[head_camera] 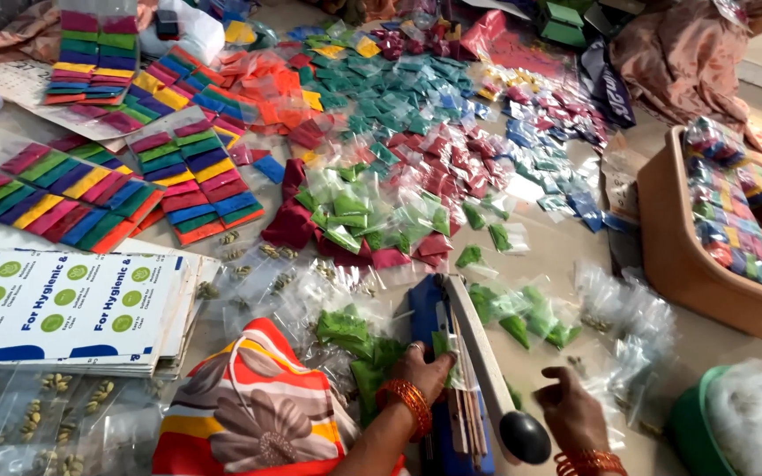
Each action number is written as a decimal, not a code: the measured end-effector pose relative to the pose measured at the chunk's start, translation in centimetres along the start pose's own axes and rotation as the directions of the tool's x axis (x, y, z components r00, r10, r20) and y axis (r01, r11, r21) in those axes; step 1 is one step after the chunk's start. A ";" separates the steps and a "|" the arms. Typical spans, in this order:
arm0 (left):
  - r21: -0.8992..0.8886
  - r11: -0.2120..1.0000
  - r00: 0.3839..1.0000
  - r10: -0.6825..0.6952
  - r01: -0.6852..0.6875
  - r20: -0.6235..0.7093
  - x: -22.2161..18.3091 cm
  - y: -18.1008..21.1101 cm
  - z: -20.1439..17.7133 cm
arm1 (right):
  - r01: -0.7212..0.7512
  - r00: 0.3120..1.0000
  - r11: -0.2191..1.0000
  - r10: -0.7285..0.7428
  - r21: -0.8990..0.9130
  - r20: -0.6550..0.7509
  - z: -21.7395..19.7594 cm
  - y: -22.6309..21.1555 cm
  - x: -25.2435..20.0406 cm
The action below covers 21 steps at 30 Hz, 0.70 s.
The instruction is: The person manually seals small plastic bags filled with colorful powders using a heat sealer.
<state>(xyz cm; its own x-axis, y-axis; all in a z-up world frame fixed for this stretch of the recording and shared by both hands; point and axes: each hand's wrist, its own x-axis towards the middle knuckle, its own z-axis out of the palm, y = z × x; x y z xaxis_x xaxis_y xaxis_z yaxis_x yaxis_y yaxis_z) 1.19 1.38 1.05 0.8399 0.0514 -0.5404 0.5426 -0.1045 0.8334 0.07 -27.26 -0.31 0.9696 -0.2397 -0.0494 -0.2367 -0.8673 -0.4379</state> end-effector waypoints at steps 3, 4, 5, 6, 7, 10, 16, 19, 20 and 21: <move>-0.018 1.000 0.999 -0.002 0.003 0.050 -0.9 0.5 -0.4 | -0.052 0.997 0.997 0.055 -0.051 0.054 0.7 -0.2 -0.1; -0.018 1.000 0.999 -0.001 0.002 0.047 -0.6 0.1 -0.1 | -0.050 0.997 0.998 0.053 -0.049 0.055 1.0 -0.3 -0.1; -0.072 0.997 0.999 0.001 0.001 0.032 -0.3 -0.4 0.0 | -0.067 0.996 0.998 0.068 -0.013 0.049 1.3 -0.5 -0.1; -0.125 0.992 1.000 0.004 -0.001 0.017 0.1 -0.8 0.0 | -0.084 0.996 0.996 0.083 0.024 0.045 1.6 -0.8 0.0; -0.127 0.992 1.000 0.006 -0.005 0.009 0.2 -1.1 0.1 | -0.076 0.996 0.997 0.074 0.027 0.046 2.2 -0.4 0.2; -0.057 0.983 0.984 0.174 -0.175 -0.028 0.9 -1.8 0.2 | -0.041 0.998 0.999 0.040 0.022 0.054 4.4 1.2 0.8; -0.004 0.986 0.978 0.164 -0.166 -0.130 2.2 -1.5 0.5 | 0.078 0.994 0.994 -0.072 -0.071 0.085 3.6 0.0 -0.1; 0.022 0.981 0.979 0.195 -0.194 -0.056 1.7 -1.3 0.6 | 0.005 0.998 0.943 -0.027 -0.333 -0.060 0.7 -4.5 -2.8; 0.059 0.969 0.969 0.244 -0.241 -0.045 1.4 -1.3 0.8 | 0.015 0.999 0.942 -0.030 -0.335 -0.040 1.3 -3.6 -2.5; 0.097 0.952 0.955 0.295 -0.291 -0.032 1.2 -1.3 0.9 | 0.024 0.999 0.942 -0.034 -0.335 -0.024 1.8 -2.7 -2.0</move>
<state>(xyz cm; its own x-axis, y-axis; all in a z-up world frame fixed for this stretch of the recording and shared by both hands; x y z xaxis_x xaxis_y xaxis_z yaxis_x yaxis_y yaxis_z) 1.50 0.66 -0.74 0.9625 0.0503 -0.2665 0.2711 -0.2105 0.9393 -1.09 -23.62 -0.62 0.9753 -0.2205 -0.0134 -0.2205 -0.9688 -0.1127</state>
